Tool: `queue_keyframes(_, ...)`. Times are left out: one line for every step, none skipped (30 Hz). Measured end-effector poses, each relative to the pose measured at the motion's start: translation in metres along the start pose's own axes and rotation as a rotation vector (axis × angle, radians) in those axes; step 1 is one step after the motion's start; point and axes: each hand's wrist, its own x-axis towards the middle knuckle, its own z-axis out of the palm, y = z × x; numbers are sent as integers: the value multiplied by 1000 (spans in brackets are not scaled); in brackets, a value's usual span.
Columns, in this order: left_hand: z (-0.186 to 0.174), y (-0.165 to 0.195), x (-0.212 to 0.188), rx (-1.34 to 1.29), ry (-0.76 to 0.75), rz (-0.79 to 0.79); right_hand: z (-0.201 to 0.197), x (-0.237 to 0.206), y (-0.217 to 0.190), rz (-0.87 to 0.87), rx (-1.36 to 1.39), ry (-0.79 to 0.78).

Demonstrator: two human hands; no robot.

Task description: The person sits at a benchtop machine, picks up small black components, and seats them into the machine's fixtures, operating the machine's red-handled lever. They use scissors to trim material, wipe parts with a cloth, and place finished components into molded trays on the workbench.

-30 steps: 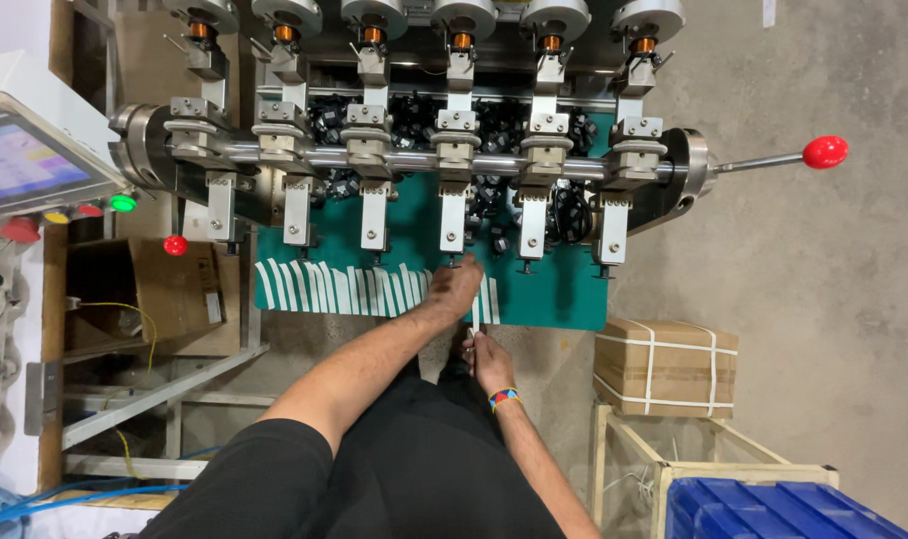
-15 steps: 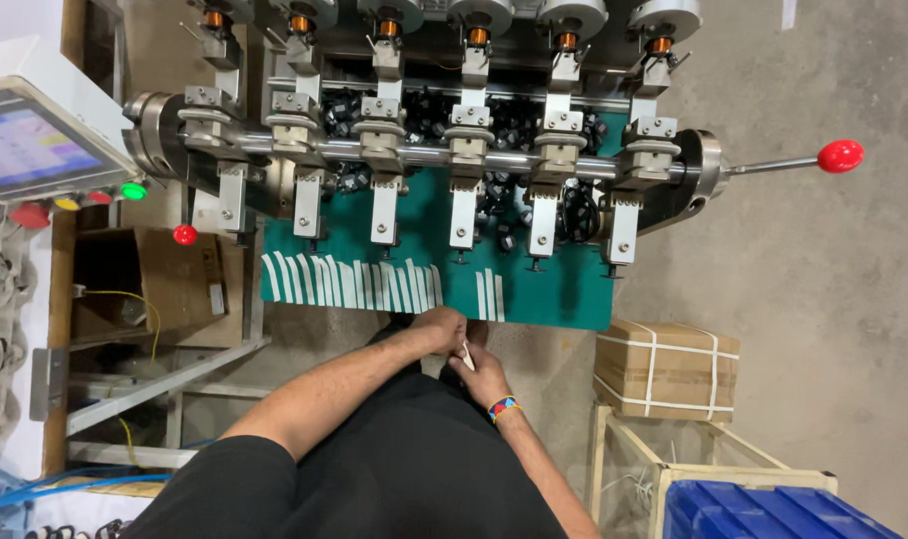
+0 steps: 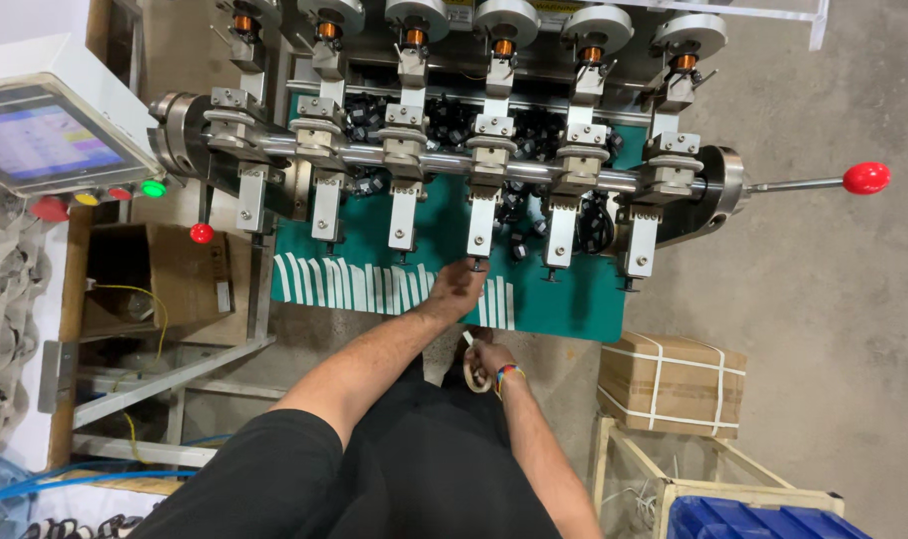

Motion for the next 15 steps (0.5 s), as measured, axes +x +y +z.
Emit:
queue_keyframes(-3, -3, -7, -77, 8, -29, 2, -1, -3, 41, -148, -12)
queue_keyframes(-5, -7, -11, -153, 11, -52, 2, -3, -3, 77, -290, -20)
queue_keyframes(-9, -10, -11, 100, 63, 109, 5, -3, -1, -70, -232, -1)
queue_keyframes(-12, -14, -15, 349, 121, 270, 8, -9, 3, -219, -179, 16)
queue_keyframes(-12, -20, -19, 592, 179, 413, 8, -17, 11, -355, -135, 26)
queue_keyframes(-12, -26, -21, 599, -23, 244, 8, -23, 19, -454, -176, 27)
queue_keyframes(-11, -33, -24, 601, -230, 74, 8, -28, 28, -551, -209, 30)
queue_keyframes(-9, -39, -26, 596, -434, -97, 8, -30, 35, -650, -242, 35)
queue_keyframes(-6, -42, -28, 641, -404, -58, 8, -29, 41, -579, -237, 17)
queue_keyframes(-2, -42, -28, 689, -363, -15, 7, -29, 47, -519, -234, -1)
queue_keyframes(-3, -42, -25, 736, -319, 24, 6, -28, 55, -458, -234, -23)
queue_keyframes(-11, -40, -17, 678, -146, 169, 4, -26, 61, -421, -188, -41)
queue_keyframes(-19, -37, -10, 616, 16, 309, 2, -25, 67, -375, -136, -53)
queue_keyframes(-26, -31, -2, 539, 35, 239, 0, -24, 72, -330, -83, -62)
queue_keyframes(-33, -23, 7, 457, 61, 169, -2, -24, 74, -388, -175, -6)
